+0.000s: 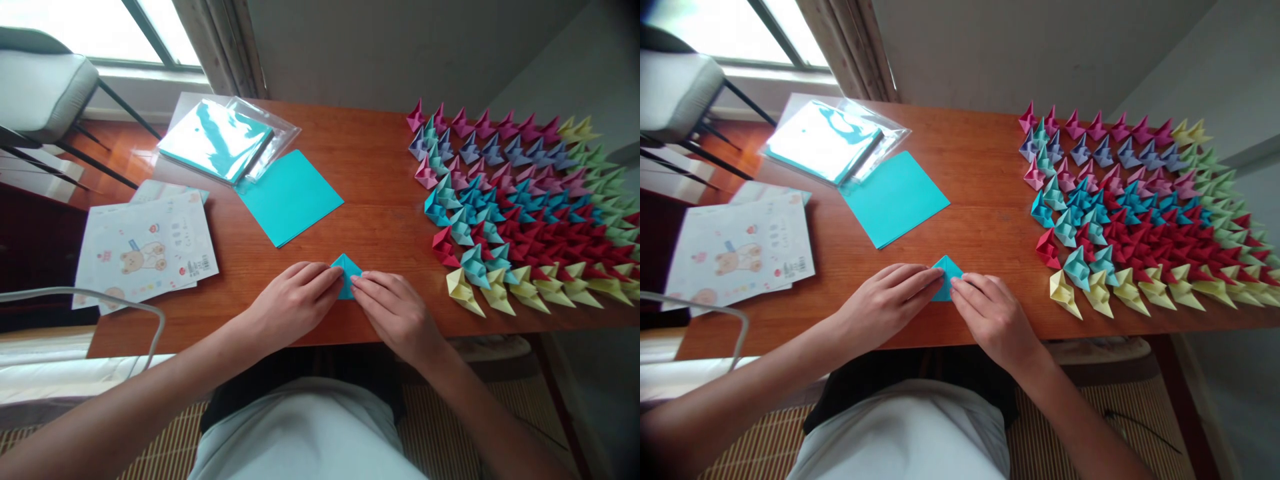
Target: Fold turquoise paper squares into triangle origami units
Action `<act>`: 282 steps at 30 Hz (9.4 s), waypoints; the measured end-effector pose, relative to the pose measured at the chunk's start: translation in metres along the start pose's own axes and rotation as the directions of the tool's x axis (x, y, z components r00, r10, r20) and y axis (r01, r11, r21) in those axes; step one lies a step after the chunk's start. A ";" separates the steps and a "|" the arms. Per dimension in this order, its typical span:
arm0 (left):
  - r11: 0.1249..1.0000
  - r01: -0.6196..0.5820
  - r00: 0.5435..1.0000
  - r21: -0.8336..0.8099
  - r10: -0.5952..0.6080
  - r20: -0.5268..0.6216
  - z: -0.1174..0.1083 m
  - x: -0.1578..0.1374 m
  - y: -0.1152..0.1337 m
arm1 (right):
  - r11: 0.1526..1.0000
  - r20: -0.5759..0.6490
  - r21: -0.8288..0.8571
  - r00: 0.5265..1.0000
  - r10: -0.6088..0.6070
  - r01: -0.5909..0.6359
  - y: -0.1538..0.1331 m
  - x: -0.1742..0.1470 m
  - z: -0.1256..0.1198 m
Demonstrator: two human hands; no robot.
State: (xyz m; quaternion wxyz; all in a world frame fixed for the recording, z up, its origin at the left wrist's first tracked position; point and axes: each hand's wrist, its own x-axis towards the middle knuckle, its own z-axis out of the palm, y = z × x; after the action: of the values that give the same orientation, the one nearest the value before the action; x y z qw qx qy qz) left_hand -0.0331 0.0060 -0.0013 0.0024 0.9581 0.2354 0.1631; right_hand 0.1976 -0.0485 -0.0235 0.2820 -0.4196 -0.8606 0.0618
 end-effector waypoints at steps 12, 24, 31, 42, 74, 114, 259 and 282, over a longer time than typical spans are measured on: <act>0.998 0.015 1.000 0.055 -0.015 -0.003 0.001 0.002 0.004 | 1.000 0.009 -0.002 1.000 -0.011 0.011 0.001 -0.002 0.001; 0.997 0.042 0.998 0.057 -0.044 0.038 0.002 0.003 0.011 | 1.000 0.033 -0.013 0.999 -0.022 0.022 -0.002 0.002 -0.001; 0.996 0.027 0.995 0.086 -0.035 0.089 0.004 0.003 0.008 | 1.000 0.042 -0.004 0.999 -0.023 0.023 -0.002 0.001 -0.001; 0.989 0.004 0.991 0.147 -0.024 0.134 0.002 0.003 0.011 | 0.885 0.150 0.093 0.885 0.440 -0.456 0.022 0.059 -0.018; 0.985 0.164 0.977 -0.044 -0.156 0.145 0.012 -0.002 0.013 | 0.839 0.634 -0.306 0.561 0.532 -0.450 0.012 0.046 -0.065; -0.037 0.386 0.863 -0.922 -0.339 0.375 -0.010 0.035 -0.005 | 0.616 0.041 0.490 0.722 0.691 -0.617 -0.019 0.042 -0.032; -0.093 0.395 0.635 -0.914 -0.691 0.345 -0.009 0.036 -0.005 | 0.035 0.338 0.845 0.585 0.738 -0.533 -0.043 0.045 0.001; -0.169 0.256 0.560 -0.952 -0.776 0.289 -0.006 0.036 -0.007 | 0.100 0.312 0.807 0.564 0.764 -0.582 -0.047 0.040 0.005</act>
State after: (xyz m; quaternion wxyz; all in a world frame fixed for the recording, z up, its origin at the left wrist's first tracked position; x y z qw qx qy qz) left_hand -0.0075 0.0283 0.0148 0.6330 0.4518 0.4450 0.4441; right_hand 0.1430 -0.0481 0.0062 0.4652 -0.5697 -0.3847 0.5577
